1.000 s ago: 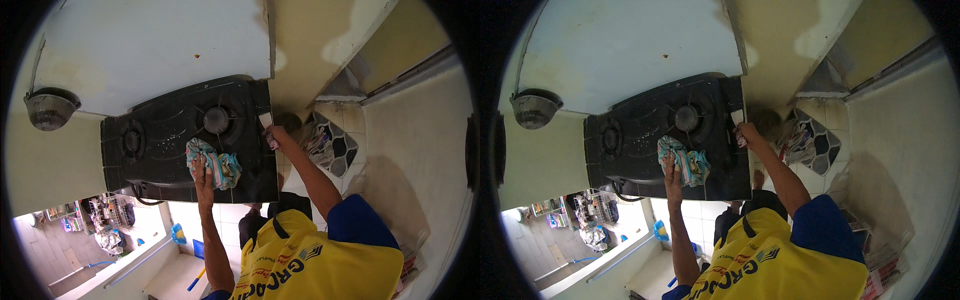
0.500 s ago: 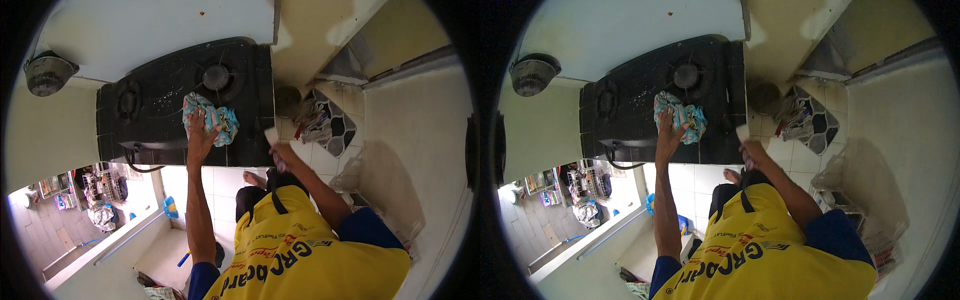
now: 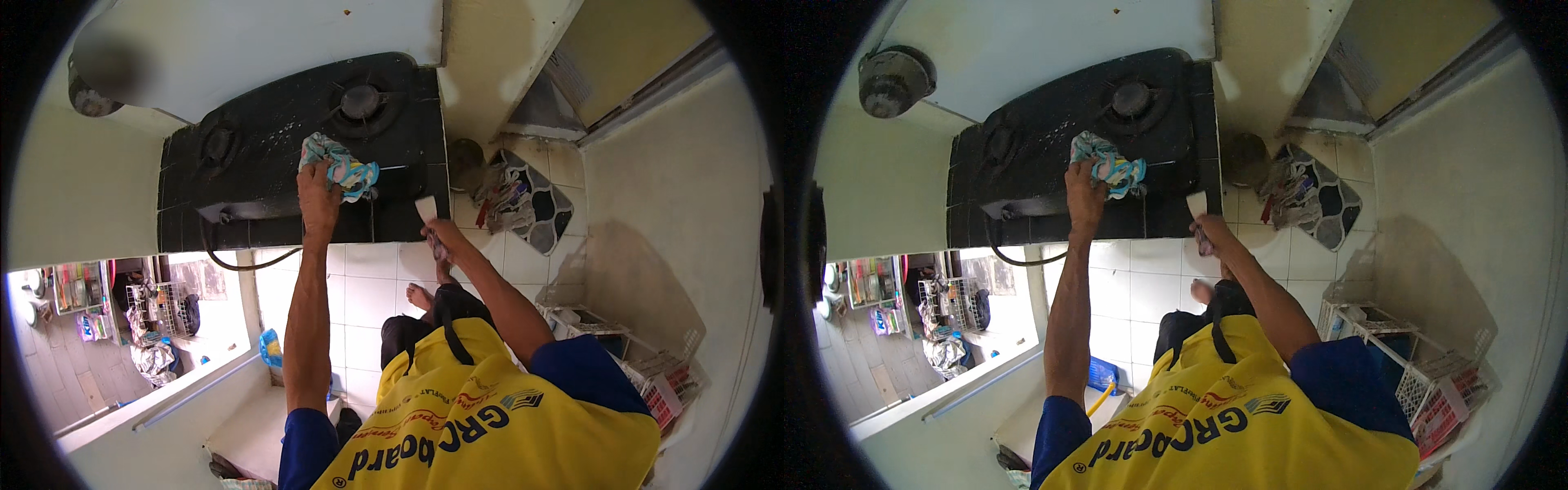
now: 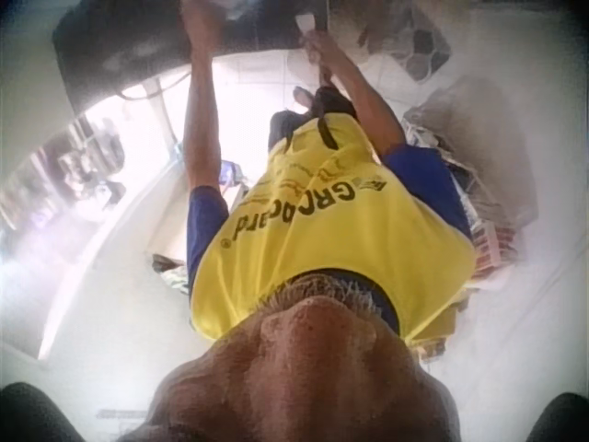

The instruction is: The person wipes the surface of a black gas stove using a cloth and a scraper, then carries the cloth to a nearby sink to wash it under running water.

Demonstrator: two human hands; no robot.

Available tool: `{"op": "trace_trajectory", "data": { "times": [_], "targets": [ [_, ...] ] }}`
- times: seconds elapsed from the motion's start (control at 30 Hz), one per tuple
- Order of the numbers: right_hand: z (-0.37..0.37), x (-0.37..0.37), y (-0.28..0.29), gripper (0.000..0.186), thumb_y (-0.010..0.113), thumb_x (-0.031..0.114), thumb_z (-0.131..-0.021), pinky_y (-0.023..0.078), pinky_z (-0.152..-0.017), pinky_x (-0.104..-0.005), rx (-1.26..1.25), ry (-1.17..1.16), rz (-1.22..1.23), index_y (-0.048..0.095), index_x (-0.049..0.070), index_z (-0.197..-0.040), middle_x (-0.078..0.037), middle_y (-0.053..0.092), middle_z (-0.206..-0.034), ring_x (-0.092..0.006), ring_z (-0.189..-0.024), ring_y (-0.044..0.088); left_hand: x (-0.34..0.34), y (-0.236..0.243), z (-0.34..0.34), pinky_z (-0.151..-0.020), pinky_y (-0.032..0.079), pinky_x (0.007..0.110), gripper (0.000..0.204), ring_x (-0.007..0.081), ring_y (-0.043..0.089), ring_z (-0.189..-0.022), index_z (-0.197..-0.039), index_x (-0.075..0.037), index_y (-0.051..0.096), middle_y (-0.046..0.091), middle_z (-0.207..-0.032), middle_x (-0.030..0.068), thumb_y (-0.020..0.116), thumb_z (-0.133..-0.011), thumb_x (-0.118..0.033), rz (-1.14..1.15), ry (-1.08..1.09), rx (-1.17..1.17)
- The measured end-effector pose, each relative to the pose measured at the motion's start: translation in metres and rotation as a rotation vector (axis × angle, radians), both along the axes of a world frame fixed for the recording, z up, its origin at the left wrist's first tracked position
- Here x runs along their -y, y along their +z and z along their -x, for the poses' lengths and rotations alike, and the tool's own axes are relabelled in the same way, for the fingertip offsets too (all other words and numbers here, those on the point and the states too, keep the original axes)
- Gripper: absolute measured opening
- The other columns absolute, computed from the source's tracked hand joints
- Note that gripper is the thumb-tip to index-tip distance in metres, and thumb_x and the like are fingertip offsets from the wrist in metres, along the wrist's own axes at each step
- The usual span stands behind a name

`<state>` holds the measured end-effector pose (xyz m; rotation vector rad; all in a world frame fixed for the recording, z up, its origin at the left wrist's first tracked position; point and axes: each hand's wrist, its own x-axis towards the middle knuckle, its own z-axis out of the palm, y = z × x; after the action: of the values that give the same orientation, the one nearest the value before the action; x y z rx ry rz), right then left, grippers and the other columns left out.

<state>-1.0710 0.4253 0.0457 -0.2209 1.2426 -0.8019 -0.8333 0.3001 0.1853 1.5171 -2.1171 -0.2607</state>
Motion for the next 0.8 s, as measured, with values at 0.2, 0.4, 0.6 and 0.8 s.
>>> {"op": "trace_trajectory", "data": {
  "times": [0.2, 0.4, 0.6, 0.8],
  "targets": [
    [-0.014, -0.034, 0.005, 0.027, 0.051, 0.025, -0.092, 0.038, -0.042, -0.0310, -0.069, 0.025, 0.171, 0.059, 0.001, -0.082, -0.004, 0.051, -0.057, -0.0146, -0.043, 0.046, -0.082, 0.018, -0.049, -0.097, 0.041, 0.045, 0.051, 0.0388, 0.050, -0.111, -0.123, 0.000, 0.055, 0.052, -0.120, 0.0214, 0.063, -0.073, 0.006, 0.043, 0.150, -0.148],
    [-0.008, -0.045, 0.017, 0.029, 0.050, 0.028, -0.093, 0.048, -0.055, -0.0368, -0.615, 0.231, 0.409, 0.064, 0.002, -0.097, -0.010, 0.060, -0.065, -0.0200, -0.056, 0.060, -0.170, -0.038, -0.061, -0.107, 0.034, 0.043, 0.065, 0.0388, 0.048, -0.120, -0.138, 0.001, 0.041, 0.049, -0.127, 0.0250, 0.056, -0.075, 0.007, -0.159, 0.226, -0.855],
    [-0.098, -0.067, 0.082, 0.035, 0.050, 0.038, -0.096, 0.052, -0.064, -0.0422, -1.081, 0.565, 0.716, 0.060, 0.008, -0.112, -0.017, 0.067, -0.079, -0.0376, -0.067, 0.065, -0.219, -0.096, -0.044, -0.103, 0.039, 0.042, 0.057, 0.0325, 0.050, -0.119, -0.137, -0.002, 0.049, 0.054, -0.123, 0.0216, 0.051, -0.079, 0.000, -0.578, 0.289, -0.872],
    [-0.118, -0.064, 0.092, 0.033, 0.056, 0.037, -0.093, 0.051, -0.078, -0.0434, -0.934, 0.644, 1.027, 0.060, 0.007, -0.108, -0.017, 0.066, -0.096, -0.0343, -0.091, 0.064, -0.225, -0.073, -0.016, -0.092, 0.050, 0.034, 0.043, 0.0233, 0.060, -0.108, -0.130, -0.001, 0.050, 0.059, -0.120, 0.0138, 0.045, -0.098, -0.030, -0.882, 0.130, -1.890]
  ]
}}
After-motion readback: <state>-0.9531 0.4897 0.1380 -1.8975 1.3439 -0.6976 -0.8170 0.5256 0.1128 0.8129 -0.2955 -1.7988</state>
